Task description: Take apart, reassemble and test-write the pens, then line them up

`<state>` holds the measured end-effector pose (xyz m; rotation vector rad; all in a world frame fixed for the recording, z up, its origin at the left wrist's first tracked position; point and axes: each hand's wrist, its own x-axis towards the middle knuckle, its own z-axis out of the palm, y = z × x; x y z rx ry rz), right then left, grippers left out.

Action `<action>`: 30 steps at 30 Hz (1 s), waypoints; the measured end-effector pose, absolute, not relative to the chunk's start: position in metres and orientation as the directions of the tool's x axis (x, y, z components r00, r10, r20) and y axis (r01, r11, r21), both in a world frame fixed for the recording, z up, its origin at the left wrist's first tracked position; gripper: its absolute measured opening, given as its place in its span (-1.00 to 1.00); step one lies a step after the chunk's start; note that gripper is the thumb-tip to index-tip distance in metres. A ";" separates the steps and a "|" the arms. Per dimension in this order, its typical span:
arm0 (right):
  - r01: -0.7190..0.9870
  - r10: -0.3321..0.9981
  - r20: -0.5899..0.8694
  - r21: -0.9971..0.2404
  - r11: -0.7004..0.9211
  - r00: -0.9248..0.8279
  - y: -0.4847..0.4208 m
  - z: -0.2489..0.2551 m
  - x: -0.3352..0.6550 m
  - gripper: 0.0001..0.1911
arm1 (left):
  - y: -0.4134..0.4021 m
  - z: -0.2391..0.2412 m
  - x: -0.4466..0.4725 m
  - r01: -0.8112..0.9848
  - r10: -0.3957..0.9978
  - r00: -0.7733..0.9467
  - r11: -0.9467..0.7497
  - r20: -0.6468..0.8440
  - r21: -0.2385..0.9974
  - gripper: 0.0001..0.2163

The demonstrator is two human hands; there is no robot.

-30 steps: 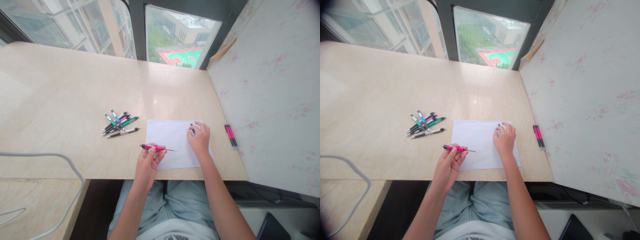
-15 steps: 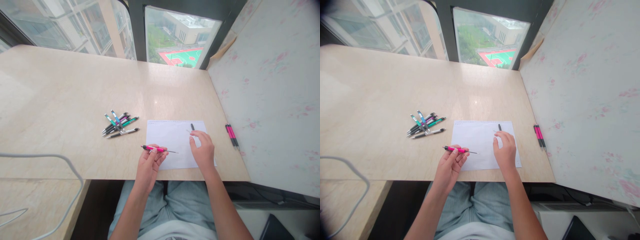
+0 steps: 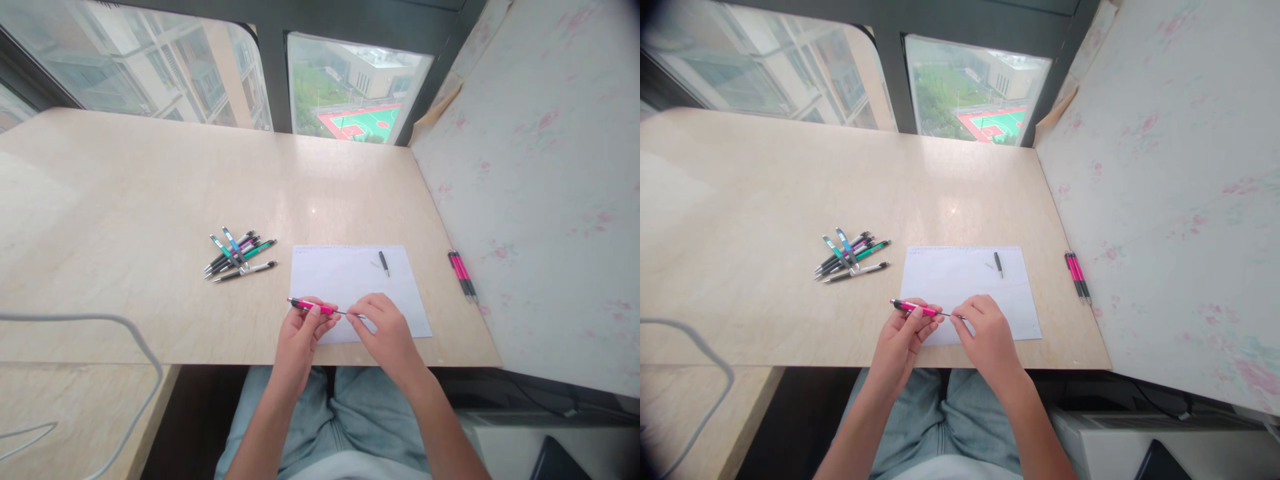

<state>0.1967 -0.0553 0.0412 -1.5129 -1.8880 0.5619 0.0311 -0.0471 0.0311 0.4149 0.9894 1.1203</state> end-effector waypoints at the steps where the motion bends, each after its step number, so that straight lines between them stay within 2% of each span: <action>1: 0.701 0.967 0.206 -0.667 0.252 -0.152 -0.055 0.041 0.200 -0.87 | -0.047 0.031 0.030 -0.548 0.891 0.083 0.415 -0.446 0.727 -0.71; 6: 0.759 0.975 0.132 -0.611 0.224 -0.182 -0.058 0.038 0.220 -0.85 | -0.042 0.027 0.021 -0.561 0.893 0.003 0.374 -0.449 0.739 -0.71; 10: 0.830 0.991 0.133 -0.549 0.098 -0.029 -0.055 0.032 0.230 -0.87 | -0.039 0.021 0.014 -0.589 0.889 -0.054 0.339 -0.455 0.733 -0.70; 14: 0.880 0.974 0.164 -0.471 -0.060 0.154 -0.041 0.025 0.228 -0.87 | -0.041 0.021 0.016 -0.588 0.884 -0.033 0.359 -0.465 0.724 -0.69; 19: 0.905 0.945 0.198 -0.391 -0.168 0.261 -0.013 0.021 0.221 -0.82 | -0.045 0.025 0.021 -0.575 0.881 0.009 0.391 -0.472 0.718 -0.70; 22: 0.906 0.939 0.171 -0.361 -0.223 0.299 0.000 0.019 0.222 -0.83 | -0.046 0.024 0.020 -0.571 0.883 0.015 0.393 -0.470 0.721 -0.70; 26: 0.903 0.945 0.150 -0.370 -0.218 0.289 -0.001 0.017 0.224 -0.82 | -0.044 0.022 0.019 -0.575 0.882 0.008 0.390 -0.471 0.719 -0.70; 30: 0.868 0.946 0.166 -0.466 -0.174 0.279 -0.020 0.017 0.225 -0.81 | -0.043 0.021 0.020 -0.576 0.880 0.026 0.401 -0.474 0.713 -0.71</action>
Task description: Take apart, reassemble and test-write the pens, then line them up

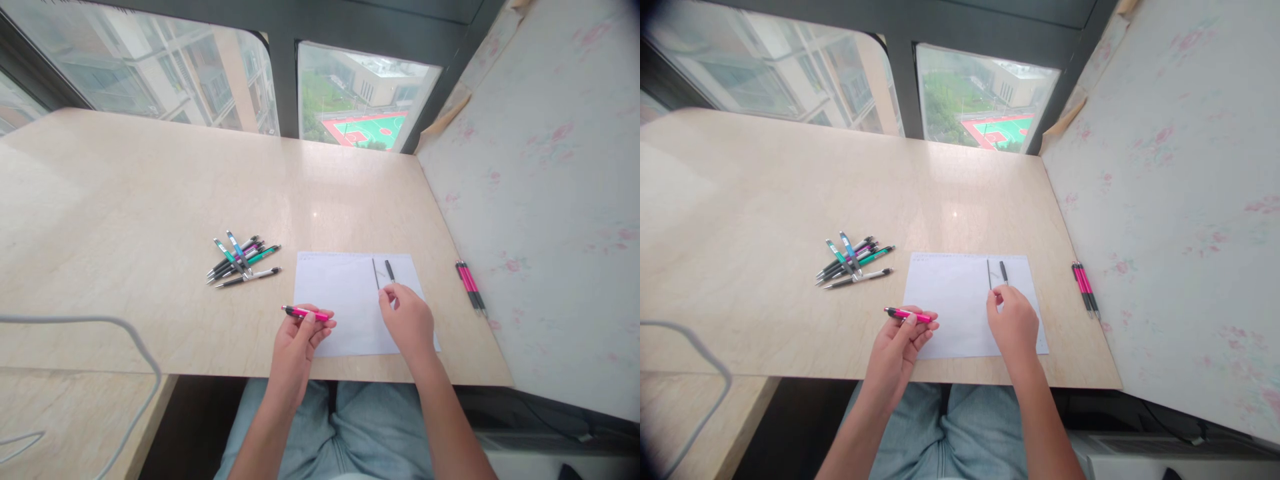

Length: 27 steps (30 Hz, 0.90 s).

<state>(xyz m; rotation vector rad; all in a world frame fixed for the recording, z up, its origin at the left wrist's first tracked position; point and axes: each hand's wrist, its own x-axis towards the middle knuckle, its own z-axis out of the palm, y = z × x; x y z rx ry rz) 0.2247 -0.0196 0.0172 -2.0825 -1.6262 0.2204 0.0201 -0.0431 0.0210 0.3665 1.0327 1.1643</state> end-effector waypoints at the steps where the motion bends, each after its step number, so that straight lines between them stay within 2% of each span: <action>1: 0.850 0.947 0.160 -0.501 -0.164 0.277 -0.025 0.018 0.225 -0.81 | -0.043 0.021 0.021 -0.573 0.880 0.034 0.405 -0.473 0.712 -0.72; 3: 0.790 0.949 0.137 -0.594 -0.152 0.285 -0.035 0.019 0.223 -0.79 | -0.044 0.022 0.022 -0.567 0.881 0.047 0.412 -0.472 0.713 -0.72; 5: 0.651 0.944 0.068 -0.739 -0.170 0.324 -0.044 0.022 0.217 -0.77 | -0.045 0.022 0.024 -0.558 0.881 0.055 0.418 -0.471 0.717 -0.73; 7: 0.359 0.926 -0.069 -0.909 -0.212 0.372 -0.051 0.025 0.205 -0.73 | -0.046 0.023 0.027 -0.550 0.883 0.055 0.416 -0.466 0.724 -0.74; 8: 0.144 0.907 -0.159 -0.962 -0.231 0.389 -0.054 0.027 0.198 -0.71 | -0.046 0.023 0.028 -0.546 0.886 0.055 0.413 -0.460 0.729 -0.75; 9: -0.100 0.894 -0.243 -0.970 -0.221 0.377 -0.056 0.029 0.190 -0.70 | -0.046 0.024 0.030 -0.537 0.891 0.055 0.408 -0.452 0.738 -0.75; 10: -0.321 0.885 -0.315 -0.925 -0.205 0.343 -0.057 0.031 0.181 -0.71 | -0.046 0.025 0.031 -0.520 0.899 0.048 0.394 -0.435 0.758 -0.75; 11: -0.489 0.884 -0.380 -0.846 -0.213 0.273 -0.057 0.033 0.173 -0.72 | -0.045 0.026 0.033 -0.484 0.913 0.033 0.370 -0.406 0.793 -0.76; 13: -0.701 0.871 -0.473 -0.666 -0.255 0.133 -0.056 0.036 0.158 -0.75 | -0.043 0.030 0.035 -0.338 0.955 -0.016 0.274 -0.297 0.900 -0.78; 16: -0.823 0.843 -0.538 -0.478 -0.306 -0.001 -0.053 0.038 0.146 -0.81 | -0.040 0.036 0.035 0.036 0.998 0.002 0.068 -0.068 0.997 -0.83; 19: -0.847 0.842 -0.538 -0.428 -0.314 -0.040 -0.052 0.035 0.143 -0.81 | -0.038 0.042 0.033 0.311 0.994 0.104 -0.047 0.015 0.949 -0.84; 22: -0.835 0.859 -0.512 -0.460 -0.302 -0.029 -0.054 0.033 0.143 -0.81 | -0.039 0.044 0.033 0.388 0.990 0.137 -0.076 0.023 0.918 -0.84; 27: -0.773 0.859 -0.507 -0.571 -0.278 0.066 -0.057 0.033 0.145 -0.74 | -0.039 0.042 0.035 0.344 0.992 0.123 -0.079 0.038 0.936 -0.84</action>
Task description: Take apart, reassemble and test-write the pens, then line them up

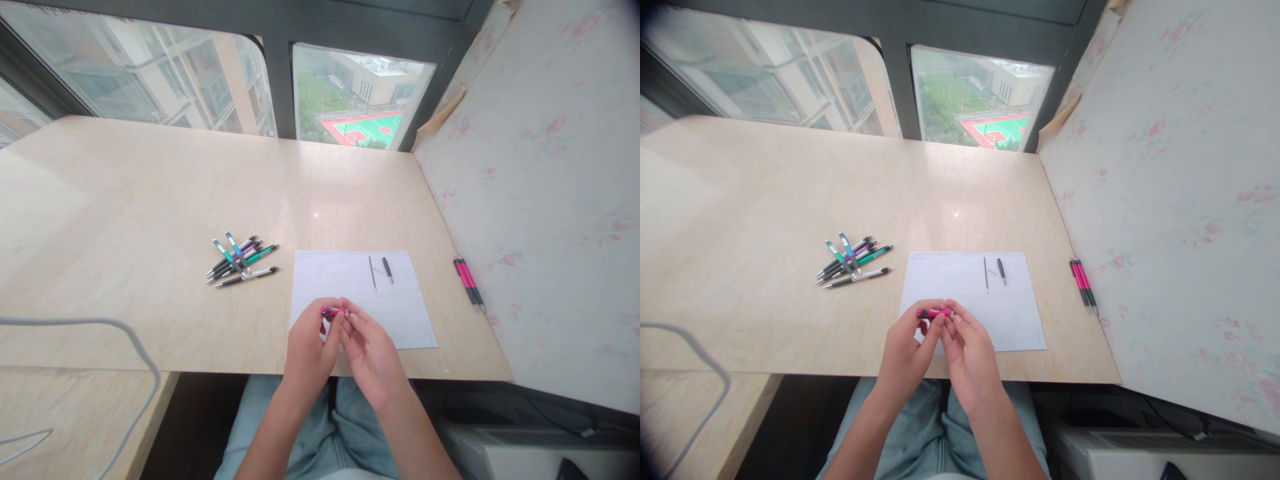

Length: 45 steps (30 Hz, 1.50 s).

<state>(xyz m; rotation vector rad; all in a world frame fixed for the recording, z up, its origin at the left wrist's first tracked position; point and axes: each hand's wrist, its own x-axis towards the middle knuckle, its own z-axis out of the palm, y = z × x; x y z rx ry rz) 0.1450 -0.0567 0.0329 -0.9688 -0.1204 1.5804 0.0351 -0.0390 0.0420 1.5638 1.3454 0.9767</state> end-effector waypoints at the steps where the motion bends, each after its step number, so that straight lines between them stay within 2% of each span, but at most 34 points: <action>1: -0.756 0.855 -0.510 -0.595 -0.271 0.094 -0.056 0.033 0.146 -0.73 | -0.039 0.042 0.035 0.319 0.993 0.112 -0.074 0.040 0.945 -0.84; 7: -0.567 0.874 -0.450 -0.775 -0.281 0.182 -0.053 0.030 0.153 -0.75 | -0.038 0.042 0.033 0.068 0.999 0.030 0.015 -0.017 0.998 -0.84; 12: -0.205 0.914 -0.333 -0.935 -0.288 0.234 -0.052 0.028 0.170 -0.62 | -0.039 0.040 0.030 -0.078 0.991 -0.013 0.131 -0.132 0.988 -0.83; 17: 0.291 0.965 -0.232 -0.921 -0.259 0.124 -0.049 0.028 0.195 -0.62 | -0.041 0.037 0.029 -0.150 0.979 0.000 0.202 -0.204 0.968 -0.81; 20: 0.473 0.985 -0.117 -0.866 -0.165 0.129 -0.047 0.027 0.205 -0.65 | -0.042 0.032 0.030 -0.228 0.965 0.029 0.259 -0.260 0.938 -0.80; 23: 0.506 0.987 -0.063 -0.853 -0.130 0.147 -0.047 0.025 0.210 -0.68 | -0.042 0.028 0.030 -0.373 0.945 0.071 0.323 -0.320 0.870 -0.79; 27: 0.524 0.987 -0.110 -0.837 -0.158 0.121 -0.048 0.027 0.211 -0.66 | -0.041 0.024 0.031 -0.548 0.920 0.137 0.379 -0.367 0.745 -0.82; 31: 0.418 0.961 -0.186 -0.871 -0.257 0.204 -0.047 0.031 0.209 -0.70 | -0.038 0.016 0.028 -0.636 0.911 0.184 0.396 -0.369 0.662 -0.85; 37: 0.378 0.958 -0.110 -0.902 -0.208 0.265 -0.036 0.029 0.217 -0.75 | -0.033 0.009 0.020 -0.720 0.898 0.259 0.425 -0.357 0.548 -0.88; 41: 0.509 0.973 -0.011 -0.851 -0.130 0.229 -0.018 0.028 0.224 -0.75 | -0.032 0.009 0.019 -0.736 0.890 0.277 0.439 -0.363 0.514 -0.89; 45: 0.757 0.985 0.086 -0.651 -0.060 0.152 0.006 0.028 0.228 -0.72 | -0.031 0.009 0.019 -0.729 0.887 0.278 0.445 -0.369 0.520 -0.89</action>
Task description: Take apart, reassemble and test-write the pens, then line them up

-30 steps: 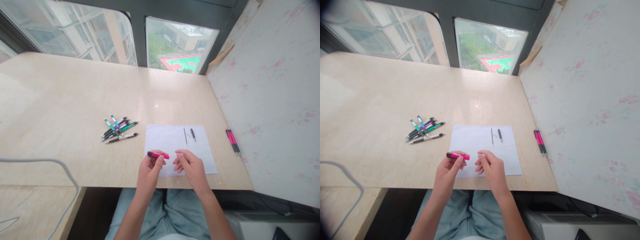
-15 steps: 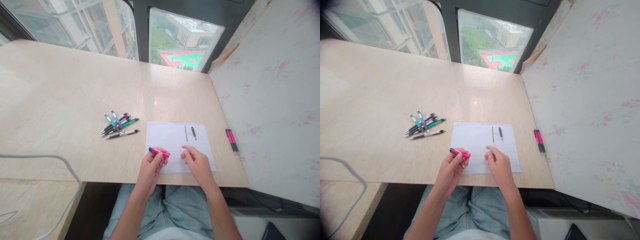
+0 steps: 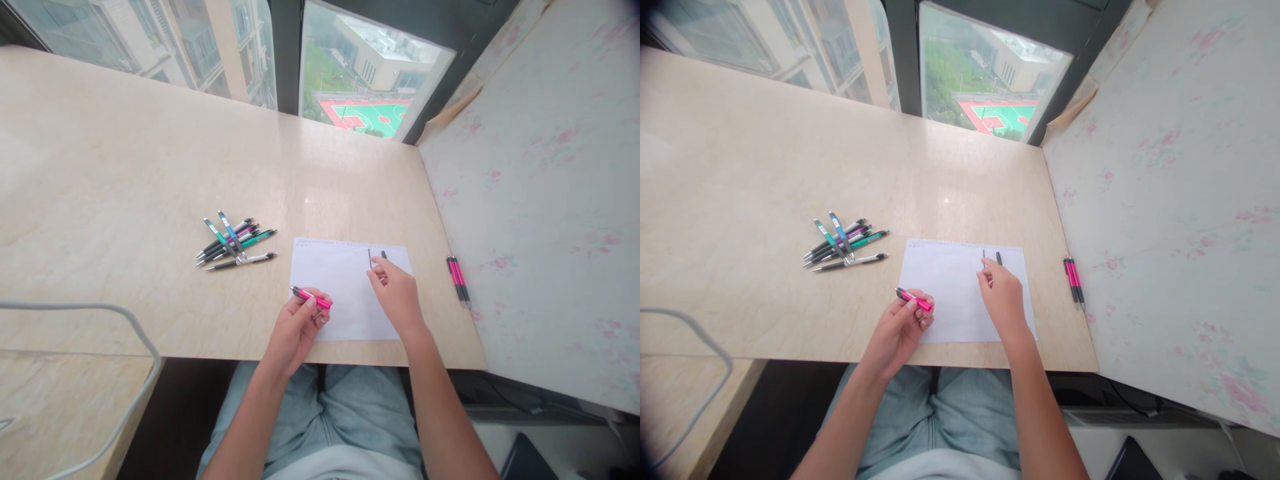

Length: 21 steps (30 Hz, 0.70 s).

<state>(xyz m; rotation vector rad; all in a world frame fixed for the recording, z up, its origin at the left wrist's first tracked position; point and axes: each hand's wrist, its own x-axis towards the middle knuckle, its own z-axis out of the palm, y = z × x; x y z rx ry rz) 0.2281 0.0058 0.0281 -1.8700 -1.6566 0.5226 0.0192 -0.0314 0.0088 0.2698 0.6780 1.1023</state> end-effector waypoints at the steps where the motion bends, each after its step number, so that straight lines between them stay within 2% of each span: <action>1: 0.802 0.987 0.102 -0.595 -0.042 0.127 0.011 0.028 0.229 -0.73 | -0.031 0.009 0.019 -0.727 0.886 0.278 0.446 -0.371 0.521 -0.89; 4: 0.890 0.990 0.135 -0.455 0.028 0.038 0.025 0.026 0.228 -0.76 | -0.031 0.009 0.019 -0.727 0.884 0.281 0.450 -0.372 0.519 -0.88; 7: 0.920 0.991 0.131 -0.384 0.079 -0.031 0.033 0.023 0.227 -0.76 | -0.031 0.009 0.018 -0.730 0.883 0.288 0.454 -0.372 0.511 -0.88; 11: 0.923 0.991 0.111 -0.366 0.116 -0.080 0.037 0.017 0.226 -0.77 | -0.031 0.008 0.018 -0.734 0.881 0.300 0.458 -0.366 0.501 -0.89; 17: 0.938 0.992 0.117 -0.336 0.090 -0.053 0.036 0.014 0.228 -0.76 | -0.031 0.008 0.018 -0.733 0.879 0.293 0.459 -0.376 0.502 -0.87; 21: 0.923 0.990 0.139 -0.376 0.078 -0.028 0.030 0.018 0.229 -0.75 | -0.031 0.007 0.018 -0.731 0.879 0.298 0.461 -0.372 0.503 -0.88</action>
